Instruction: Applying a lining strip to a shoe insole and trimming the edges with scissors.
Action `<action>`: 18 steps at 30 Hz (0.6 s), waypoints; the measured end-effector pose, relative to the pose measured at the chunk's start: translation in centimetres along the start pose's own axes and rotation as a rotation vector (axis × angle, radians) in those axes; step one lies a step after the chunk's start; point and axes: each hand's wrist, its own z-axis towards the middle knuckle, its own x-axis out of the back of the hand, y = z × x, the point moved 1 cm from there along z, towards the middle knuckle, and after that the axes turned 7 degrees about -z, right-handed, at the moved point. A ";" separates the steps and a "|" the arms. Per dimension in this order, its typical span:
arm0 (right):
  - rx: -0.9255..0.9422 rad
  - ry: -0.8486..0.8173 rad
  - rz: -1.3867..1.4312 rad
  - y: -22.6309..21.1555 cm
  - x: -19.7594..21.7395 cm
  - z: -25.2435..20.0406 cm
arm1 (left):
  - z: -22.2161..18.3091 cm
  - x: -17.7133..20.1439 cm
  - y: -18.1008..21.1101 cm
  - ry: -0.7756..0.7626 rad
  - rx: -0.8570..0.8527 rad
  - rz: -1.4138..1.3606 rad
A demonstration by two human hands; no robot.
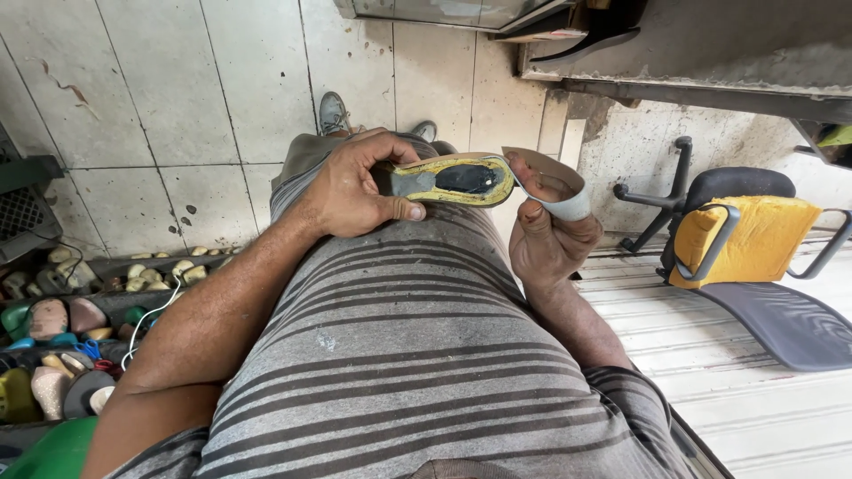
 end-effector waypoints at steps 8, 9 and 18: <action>0.259 0.072 -0.019 -0.4 -1.7 4.6 | 2.2 -1.0 2.6 0.080 -0.063 0.108; 0.302 0.088 -0.033 -0.2 -1.7 5.8 | 2.7 -1.4 3.2 0.108 -0.056 0.142; 0.247 -0.418 -0.091 -4.2 0.1 12.6 | 6.1 -3.4 7.4 -0.060 0.072 0.453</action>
